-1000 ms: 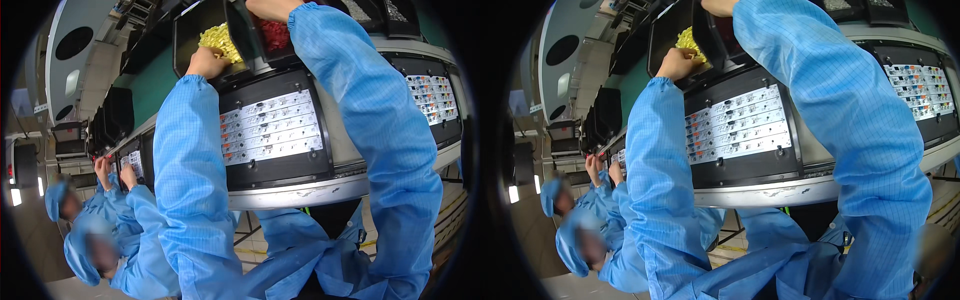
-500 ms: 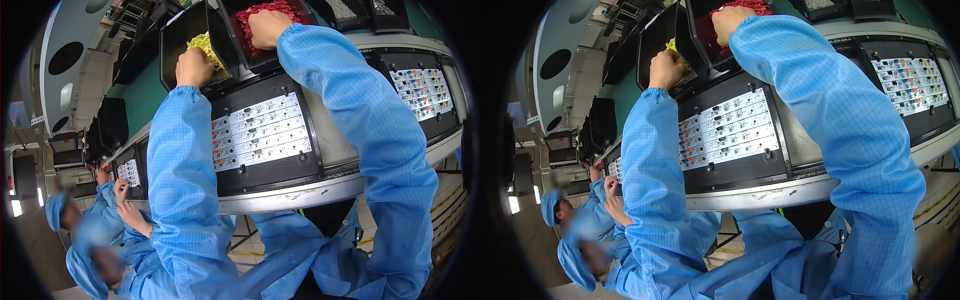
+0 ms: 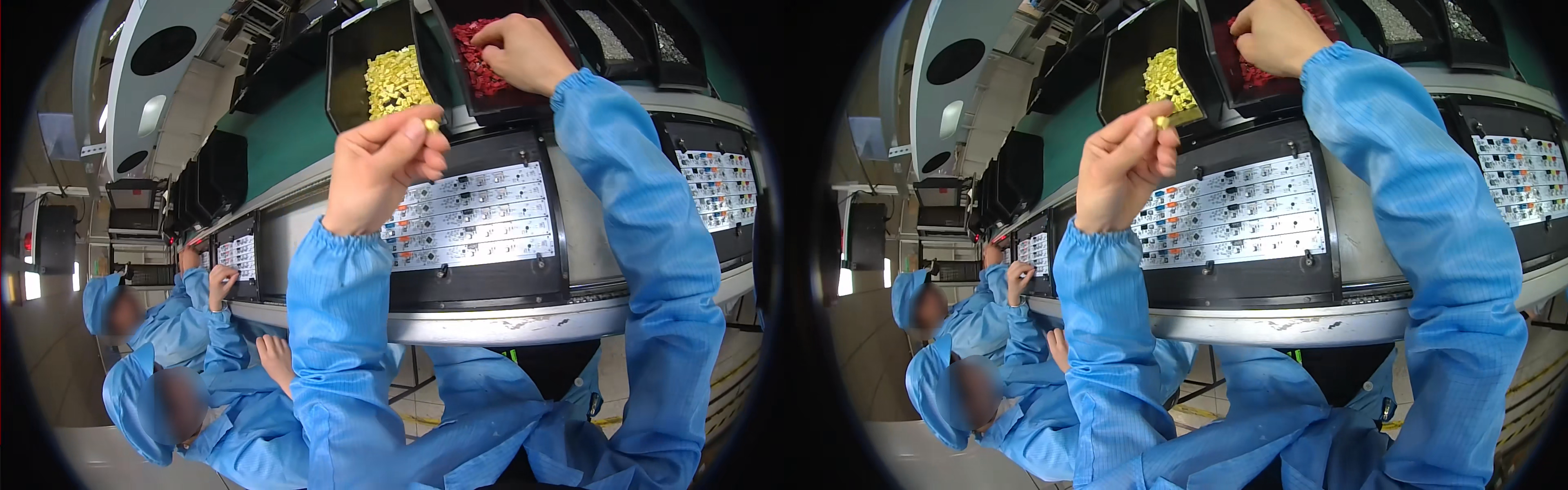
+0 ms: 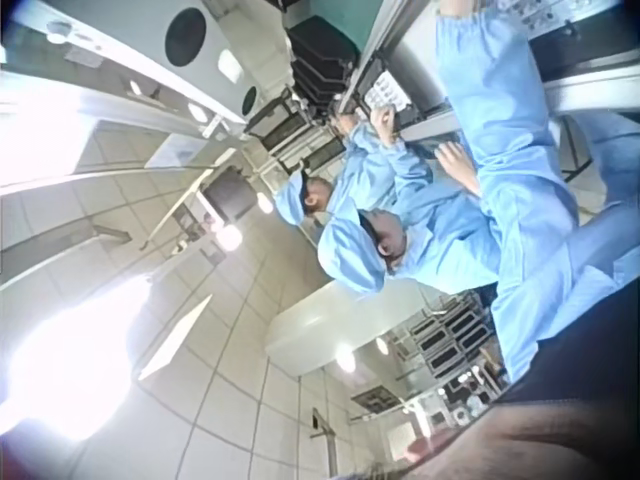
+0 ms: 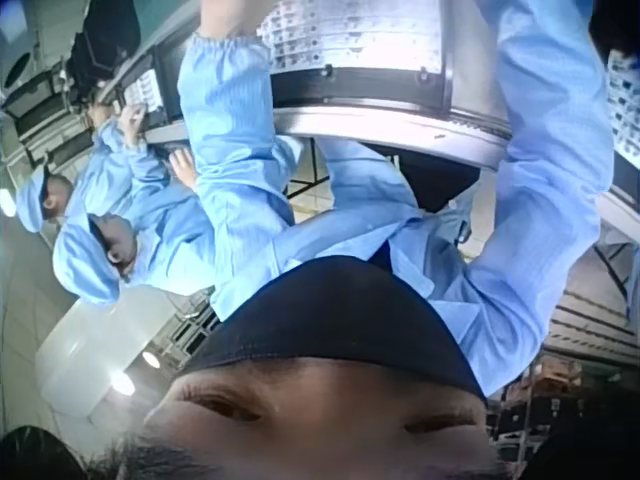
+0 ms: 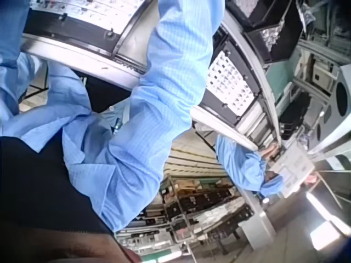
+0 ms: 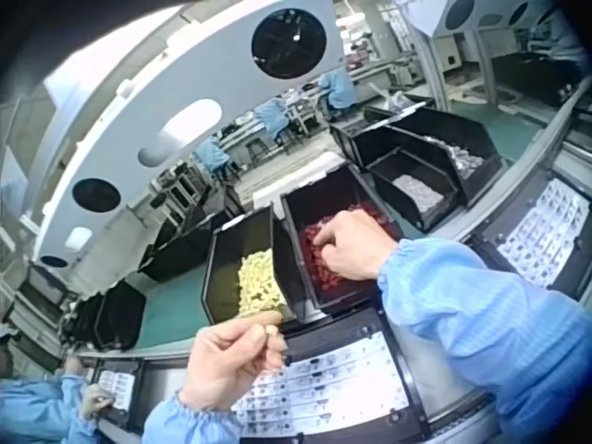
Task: Manually placing small electronic components onto a printed circuit board at an assembly station.
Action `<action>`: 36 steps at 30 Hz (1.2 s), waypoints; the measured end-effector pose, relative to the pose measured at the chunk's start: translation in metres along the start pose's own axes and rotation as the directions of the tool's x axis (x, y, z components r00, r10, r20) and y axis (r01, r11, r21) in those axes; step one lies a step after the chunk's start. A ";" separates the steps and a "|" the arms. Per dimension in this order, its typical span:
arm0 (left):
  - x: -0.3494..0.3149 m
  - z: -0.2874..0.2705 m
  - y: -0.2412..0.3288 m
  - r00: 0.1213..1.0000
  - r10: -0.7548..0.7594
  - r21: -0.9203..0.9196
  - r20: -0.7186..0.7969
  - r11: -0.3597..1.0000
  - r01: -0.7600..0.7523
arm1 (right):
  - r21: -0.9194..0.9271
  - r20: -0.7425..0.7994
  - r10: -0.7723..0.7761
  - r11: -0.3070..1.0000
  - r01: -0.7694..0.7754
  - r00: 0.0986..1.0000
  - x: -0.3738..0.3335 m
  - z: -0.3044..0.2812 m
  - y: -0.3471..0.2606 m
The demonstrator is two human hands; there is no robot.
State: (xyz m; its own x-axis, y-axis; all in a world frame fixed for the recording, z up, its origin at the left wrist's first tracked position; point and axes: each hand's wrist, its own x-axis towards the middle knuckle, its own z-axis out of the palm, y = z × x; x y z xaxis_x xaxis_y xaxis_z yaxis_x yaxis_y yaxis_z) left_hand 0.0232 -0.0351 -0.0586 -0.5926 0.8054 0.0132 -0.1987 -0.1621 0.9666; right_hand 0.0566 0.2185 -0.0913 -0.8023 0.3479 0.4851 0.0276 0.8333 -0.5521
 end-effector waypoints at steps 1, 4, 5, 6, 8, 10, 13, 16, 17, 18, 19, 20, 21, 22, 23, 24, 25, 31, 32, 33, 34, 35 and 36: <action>-0.006 0.000 -0.001 0.999 -0.010 -0.035 0.044 0.999 0.012 | -0.022 -0.036 -0.064 0.998 0.063 0.997 -0.003 0.000 -0.003; -0.017 -0.002 -0.004 0.992 -0.033 -0.104 0.124 0.994 0.046 | 0.102 0.005 -0.052 0.993 0.052 0.999 -0.028 -0.014 -0.013; -0.019 -0.002 -0.005 0.992 -0.050 -0.095 0.116 0.994 0.062 | 0.165 0.034 -0.064 0.985 0.058 0.997 -0.037 -0.018 -0.018; -0.020 -0.002 -0.006 0.992 -0.069 -0.088 0.108 0.993 0.078 | 0.215 0.055 -0.086 0.974 0.072 0.995 -0.048 -0.018 -0.019; -0.017 -0.004 -0.010 0.993 -0.073 -0.039 0.090 0.996 0.077 | 0.313 0.110 -0.082 0.949 0.044 0.991 -0.072 -0.018 -0.021; -0.015 -0.007 -0.017 0.996 -0.074 0.031 0.056 0.997 0.072 | 0.338 0.210 -0.059 0.941 -0.015 0.976 -0.085 -0.018 -0.025; -0.015 -0.006 -0.025 0.998 -0.064 0.212 -0.025 0.975 0.068 | 0.318 0.316 -0.040 0.946 -0.066 0.948 -0.094 -0.010 -0.019; -0.010 0.001 -0.033 0.994 -0.064 0.271 -0.086 0.959 0.085 | 0.351 0.416 -0.052 0.930 -0.108 0.908 -0.096 -0.006 -0.008; -0.010 0.002 -0.036 0.991 -0.066 0.323 -0.120 0.941 0.102 | 0.363 0.442 -0.066 0.925 -0.111 0.895 -0.096 -0.007 -0.007; -0.010 0.004 -0.040 0.987 -0.050 0.328 -0.152 0.940 0.098 | 0.375 0.467 -0.081 0.920 -0.114 0.881 -0.095 -0.007 -0.007; -0.010 0.007 -0.042 0.987 -0.049 0.319 -0.156 0.943 0.097 | 0.369 0.474 -0.082 0.923 -0.113 0.877 -0.096 -0.007 -0.006; -0.009 0.009 -0.043 0.981 -0.051 0.329 -0.186 0.938 0.111 | 0.370 0.482 -0.102 0.924 -0.097 0.870 -0.096 -0.006 -0.006; -0.008 0.010 -0.045 0.975 -0.053 0.340 -0.216 0.932 0.125 | 0.372 0.490 -0.121 0.925 -0.081 0.864 -0.097 -0.006 -0.005; -0.008 0.009 -0.047 0.974 -0.053 0.333 -0.221 0.934 0.126 | 0.370 0.496 -0.124 0.926 -0.081 0.859 -0.098 -0.004 -0.007; -0.005 0.007 -0.050 0.982 0.000 0.415 -0.189 0.906 0.079 | 0.341 0.475 -0.101 0.937 -0.078 0.874 -0.099 -0.003 -0.011; -0.002 0.003 -0.054 0.987 0.051 0.493 -0.152 0.869 0.031 | 0.313 0.452 -0.078 0.947 -0.076 0.889 -0.100 -0.001 -0.013; 0.001 -0.001 -0.056 0.987 0.117 0.660 -0.111 0.751 -0.015 | 0.311 0.457 -0.079 0.947 -0.075 0.886 -0.101 0.000 -0.013; 0.017 0.001 -0.066 0.985 0.170 0.808 -0.013 0.583 -0.090 | 0.167 0.423 -0.301 0.953 0.253 0.854 -0.105 0.012 -0.009; 0.019 0.001 -0.067 0.991 0.136 0.810 -0.012 0.582 -0.070 | 0.138 0.422 -0.302 0.953 0.269 0.855 -0.106 0.014 -0.009; 0.020 0.001 -0.068 0.991 0.134 0.809 -0.012 0.583 -0.069 | 0.110 0.420 -0.303 0.953 0.283 0.855 -0.107 0.015 -0.008; 0.020 0.002 -0.067 0.993 0.122 0.825 -0.009 0.562 -0.061 | 0.110 0.421 -0.302 0.953 0.283 0.855 -0.106 0.016 -0.007; 0.021 0.002 -0.068 0.994 0.109 0.840 -0.006 0.540 -0.054 | 0.119 0.432 -0.304 0.952 0.281 0.849 -0.106 0.016 -0.005; 0.022 0.000 -0.069 0.994 0.108 0.840 -0.006 0.540 -0.053 | 0.128 0.443 -0.306 0.952 0.278 0.843 -0.105 0.016 -0.004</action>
State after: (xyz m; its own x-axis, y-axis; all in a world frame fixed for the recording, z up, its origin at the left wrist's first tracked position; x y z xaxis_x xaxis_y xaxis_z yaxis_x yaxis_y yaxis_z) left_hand 0.0238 -0.0057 -0.1246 -0.6156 0.7795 0.1161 0.5800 0.3484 0.7363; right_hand 0.1313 0.1720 -0.1513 -0.9486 -0.1523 0.2773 -0.2737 0.8349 -0.4775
